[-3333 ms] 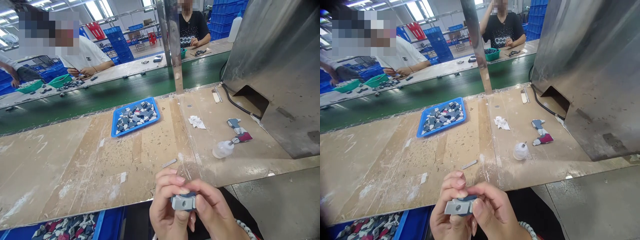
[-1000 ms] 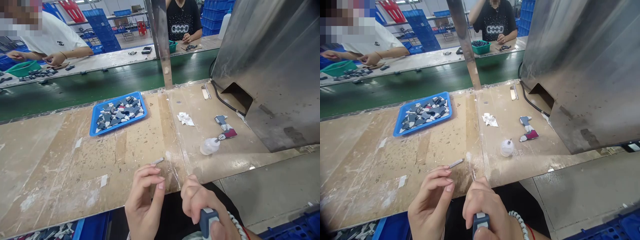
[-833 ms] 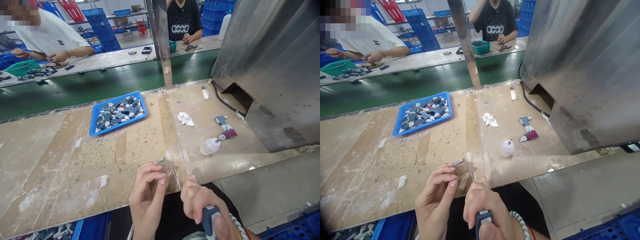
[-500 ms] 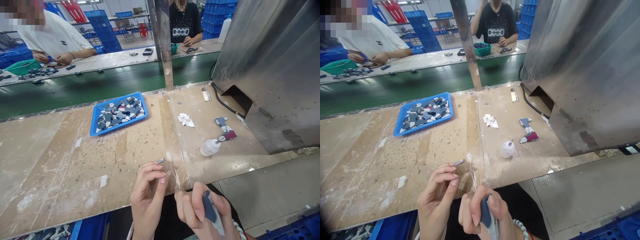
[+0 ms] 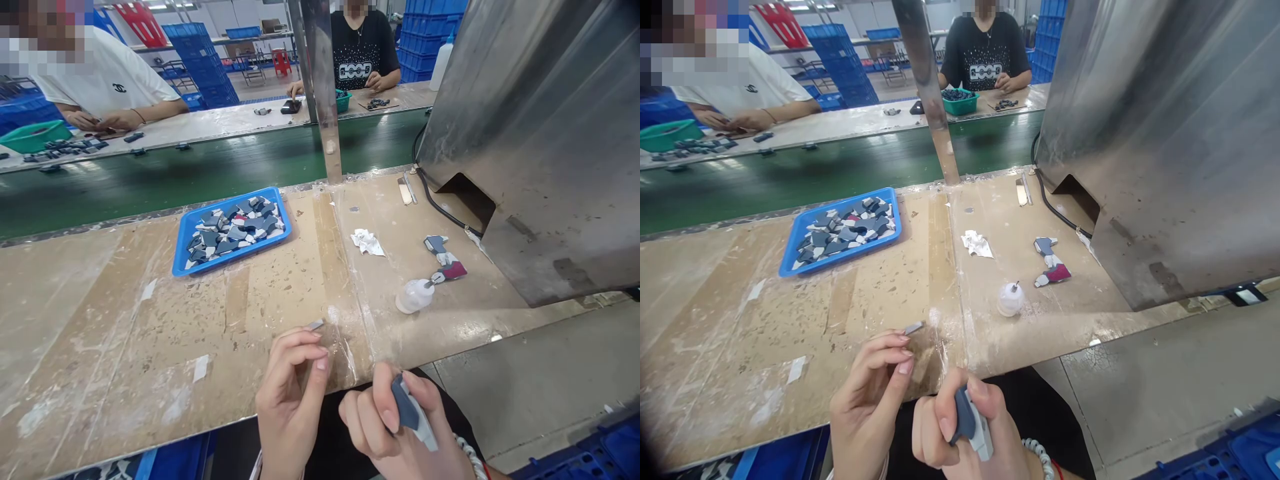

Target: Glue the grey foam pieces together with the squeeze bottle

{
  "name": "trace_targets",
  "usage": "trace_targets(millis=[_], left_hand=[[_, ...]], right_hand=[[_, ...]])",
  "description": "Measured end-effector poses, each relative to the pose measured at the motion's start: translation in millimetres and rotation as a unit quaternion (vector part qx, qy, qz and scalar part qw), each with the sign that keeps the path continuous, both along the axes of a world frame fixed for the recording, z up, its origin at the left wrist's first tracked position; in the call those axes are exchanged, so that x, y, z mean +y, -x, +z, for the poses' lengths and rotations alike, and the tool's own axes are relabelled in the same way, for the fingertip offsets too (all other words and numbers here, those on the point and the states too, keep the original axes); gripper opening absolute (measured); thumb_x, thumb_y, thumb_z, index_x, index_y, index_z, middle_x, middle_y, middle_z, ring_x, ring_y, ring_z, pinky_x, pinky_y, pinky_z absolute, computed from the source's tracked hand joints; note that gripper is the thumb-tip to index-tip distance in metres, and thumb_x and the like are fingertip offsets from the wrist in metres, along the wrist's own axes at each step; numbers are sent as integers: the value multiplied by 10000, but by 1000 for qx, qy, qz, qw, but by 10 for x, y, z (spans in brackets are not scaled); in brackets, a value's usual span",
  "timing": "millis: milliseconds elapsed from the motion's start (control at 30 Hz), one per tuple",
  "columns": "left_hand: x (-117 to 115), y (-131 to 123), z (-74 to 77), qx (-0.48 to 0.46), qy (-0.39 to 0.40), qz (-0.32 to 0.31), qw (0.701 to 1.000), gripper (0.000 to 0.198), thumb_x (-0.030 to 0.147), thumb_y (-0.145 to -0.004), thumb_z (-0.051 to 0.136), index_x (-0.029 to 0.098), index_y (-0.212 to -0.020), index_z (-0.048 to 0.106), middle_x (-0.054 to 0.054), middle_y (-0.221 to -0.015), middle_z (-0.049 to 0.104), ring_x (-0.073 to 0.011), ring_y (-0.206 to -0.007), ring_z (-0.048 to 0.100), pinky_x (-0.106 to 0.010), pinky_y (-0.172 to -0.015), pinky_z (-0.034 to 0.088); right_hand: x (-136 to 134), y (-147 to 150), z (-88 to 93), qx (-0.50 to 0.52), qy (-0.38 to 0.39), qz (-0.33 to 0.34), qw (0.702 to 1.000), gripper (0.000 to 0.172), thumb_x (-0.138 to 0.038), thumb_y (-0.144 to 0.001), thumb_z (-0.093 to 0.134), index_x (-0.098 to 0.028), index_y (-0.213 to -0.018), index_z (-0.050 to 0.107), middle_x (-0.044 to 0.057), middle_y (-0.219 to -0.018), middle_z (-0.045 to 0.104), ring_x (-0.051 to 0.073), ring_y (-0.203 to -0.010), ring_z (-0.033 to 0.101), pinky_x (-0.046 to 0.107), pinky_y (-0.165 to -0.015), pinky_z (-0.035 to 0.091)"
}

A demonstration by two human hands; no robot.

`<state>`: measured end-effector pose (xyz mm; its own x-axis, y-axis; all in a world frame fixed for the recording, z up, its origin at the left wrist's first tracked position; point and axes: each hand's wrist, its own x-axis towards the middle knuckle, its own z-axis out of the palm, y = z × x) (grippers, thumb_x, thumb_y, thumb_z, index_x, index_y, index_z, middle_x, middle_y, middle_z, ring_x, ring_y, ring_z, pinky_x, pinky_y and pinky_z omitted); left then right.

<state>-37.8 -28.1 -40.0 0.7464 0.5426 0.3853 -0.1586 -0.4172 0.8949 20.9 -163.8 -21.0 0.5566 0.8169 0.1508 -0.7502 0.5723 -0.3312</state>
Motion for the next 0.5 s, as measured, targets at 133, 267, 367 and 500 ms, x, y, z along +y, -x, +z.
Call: trace_targets(millis=[133, 267, 367, 500], left_hand=[[10, 2, -14, 1, -6, 2, 1000, 186, 91, -972, 599, 260, -961, 675, -9, -1088, 601, -135, -1140, 563, -179, -981, 491], [12, 8, -19, 0, -4, 3, 1000, 180, 93, -969, 606, 257, -957, 679, -15, -1083, 604, -145, -1139, 565, -198, -977, 493], [2, 8, -8, -1, 2, 7, 1000, 180, 93, -970, 608, 257, -953, 681, -20, -1075, 606, -152, -1128, 565, -215, -966, 494], [-23, -2, 14, -4, 9, 14, 1000, 181, 92, -971, 608, 256, -949, 681, -19, -1061, 608, -156, -1130, 564, -239, -989, 488]], right_hand=[[-5, -18, 10, -16, 18, 16, 1000, 521, -615, -1042, 329, -209, -748, 471, -55, -540, 303, 150, -565, 247, 323, -662, 205], [-5, -50, 25, -103, 33, -9, 994, 656, -743, -1012, 183, -211, -722, 436, -44, -541, 312, 142, -532, 254, 317, -599, 207], [-29, -61, 32, -165, 84, -28, 982, 679, -776, -990, 165, -217, -721, 441, -19, -598, 348, 152, -561, 285, 303, -547, 227], [-60, -60, -11, -246, 133, -87, 956, 682, -744, -1006, 150, -219, -719, 475, 11, -636, 410, 175, -610, 357, 321, -581, 282]])
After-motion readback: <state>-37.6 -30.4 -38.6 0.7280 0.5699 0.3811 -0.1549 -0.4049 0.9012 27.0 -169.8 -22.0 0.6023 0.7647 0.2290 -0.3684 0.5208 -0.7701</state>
